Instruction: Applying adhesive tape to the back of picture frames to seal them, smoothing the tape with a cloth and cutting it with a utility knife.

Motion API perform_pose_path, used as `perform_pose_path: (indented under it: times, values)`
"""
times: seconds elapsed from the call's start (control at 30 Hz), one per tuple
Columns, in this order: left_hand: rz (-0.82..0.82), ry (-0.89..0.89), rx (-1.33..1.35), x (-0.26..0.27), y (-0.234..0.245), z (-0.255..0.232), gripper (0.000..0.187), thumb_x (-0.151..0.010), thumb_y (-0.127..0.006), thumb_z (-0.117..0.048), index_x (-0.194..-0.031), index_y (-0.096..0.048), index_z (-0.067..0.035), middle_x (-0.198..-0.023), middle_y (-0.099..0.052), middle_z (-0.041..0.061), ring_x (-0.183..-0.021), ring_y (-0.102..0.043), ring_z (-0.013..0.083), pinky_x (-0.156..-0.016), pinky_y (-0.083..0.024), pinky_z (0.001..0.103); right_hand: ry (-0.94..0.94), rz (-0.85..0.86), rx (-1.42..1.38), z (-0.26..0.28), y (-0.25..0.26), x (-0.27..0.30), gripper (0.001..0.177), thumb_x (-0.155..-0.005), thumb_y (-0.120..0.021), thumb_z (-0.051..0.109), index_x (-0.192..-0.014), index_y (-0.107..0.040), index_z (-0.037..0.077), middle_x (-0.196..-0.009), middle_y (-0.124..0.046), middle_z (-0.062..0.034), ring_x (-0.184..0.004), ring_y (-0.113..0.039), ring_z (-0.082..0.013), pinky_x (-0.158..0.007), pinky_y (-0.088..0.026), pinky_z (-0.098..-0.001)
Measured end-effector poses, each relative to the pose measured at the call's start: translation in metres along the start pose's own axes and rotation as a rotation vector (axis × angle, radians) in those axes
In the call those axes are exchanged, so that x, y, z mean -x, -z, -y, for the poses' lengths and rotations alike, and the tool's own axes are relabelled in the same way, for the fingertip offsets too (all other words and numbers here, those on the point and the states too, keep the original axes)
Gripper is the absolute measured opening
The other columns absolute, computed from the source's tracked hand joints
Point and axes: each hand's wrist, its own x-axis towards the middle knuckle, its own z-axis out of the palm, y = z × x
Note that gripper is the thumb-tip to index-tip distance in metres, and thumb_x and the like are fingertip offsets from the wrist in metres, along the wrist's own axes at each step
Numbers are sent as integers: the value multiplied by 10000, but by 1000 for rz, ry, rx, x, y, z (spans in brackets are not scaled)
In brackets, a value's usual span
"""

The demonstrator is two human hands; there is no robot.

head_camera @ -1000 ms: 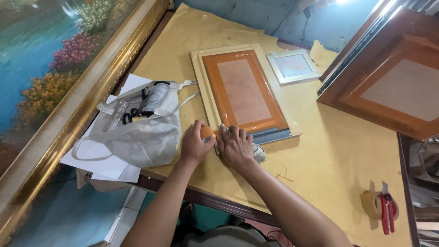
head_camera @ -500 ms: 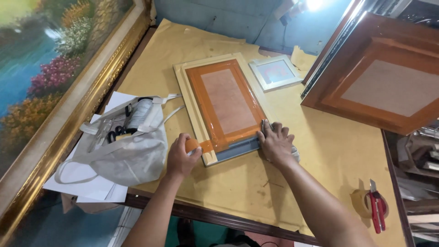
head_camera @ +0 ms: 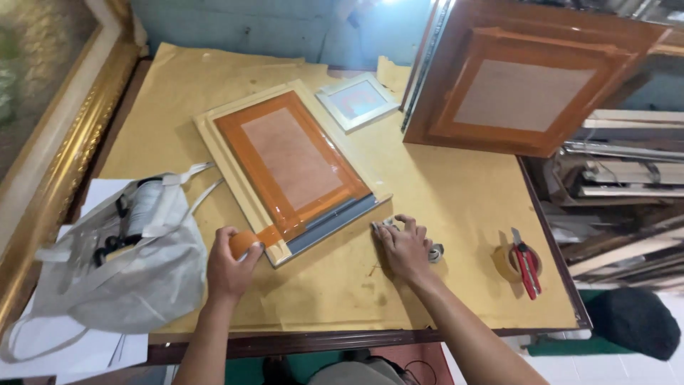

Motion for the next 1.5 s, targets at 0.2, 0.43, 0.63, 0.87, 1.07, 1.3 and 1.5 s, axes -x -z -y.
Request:
perform_pose_path:
  times: [0.2,0.43,0.63,0.87,1.07,1.3,1.5]
  values:
    - [46,107,-30,1,8,-17,465,-693,-622,-320,-1065,-467,-89,-1004,-557,129,-813,-556,298,-677,-432,386,-161,-311,78,-87,46,2,222,-797,-537,339,-961,-637,227,-1137,-506,-52,-1093,-380,-314,-907,-269,-529]
    - [-4,20,-111,-7,-5,10,436,-704,-602,-313,-1054,-468,-92,-964,-582,155,-868,-540,365,-723,-397,434,-609,-278,56,-161,96,28,518,-727,-527,382,-1220,-478,233,-1266,-399,-117,-1187,-293,-357,-959,-223,-528]
    - [-8,9,-95,-10,-8,16,434,-715,-609,-289,-1052,-451,-66,-982,-554,126,-887,-517,352,-752,-375,427,-634,-225,15,-165,99,41,404,-803,-439,455,-1164,-488,280,-1027,-621,-76,-999,-536,-336,-875,-312,-492]
    - [-3,76,-72,-1,-3,-8,427,-712,-593,-304,-1051,-456,-84,-970,-559,145,-852,-527,344,-709,-392,422,-484,-320,-251,-108,83,24,321,-844,-420,340,-1008,-506,78,-965,-568,-177,-903,-534,-374,-745,-399,-485]
    - [-36,23,-10,0,-3,-6,447,-688,-631,-287,-1064,-465,-111,-998,-554,228,-976,-533,425,-827,-419,483,-145,123,-141,19,35,15,291,-867,-336,372,-1059,-387,160,-947,-616,-203,-974,-578,-377,-837,-429,-471]
    - [-9,-1,-8,-2,-5,2,450,-681,-615,-337,-1044,-442,-136,-960,-548,213,-962,-542,411,-802,-431,487,300,345,57,125,11,46,468,-872,-297,290,-1325,-181,252,-909,-603,-243,-926,-571,-435,-792,-445,-511]
    - [46,58,-41,-3,1,-3,435,-684,-598,-350,-1045,-433,-172,-947,-550,158,-959,-563,356,-785,-454,441,403,348,223,136,-20,35,512,-867,-260,278,-1374,-184,278,-869,-630,-209,-861,-616,-389,-735,-484,-499]
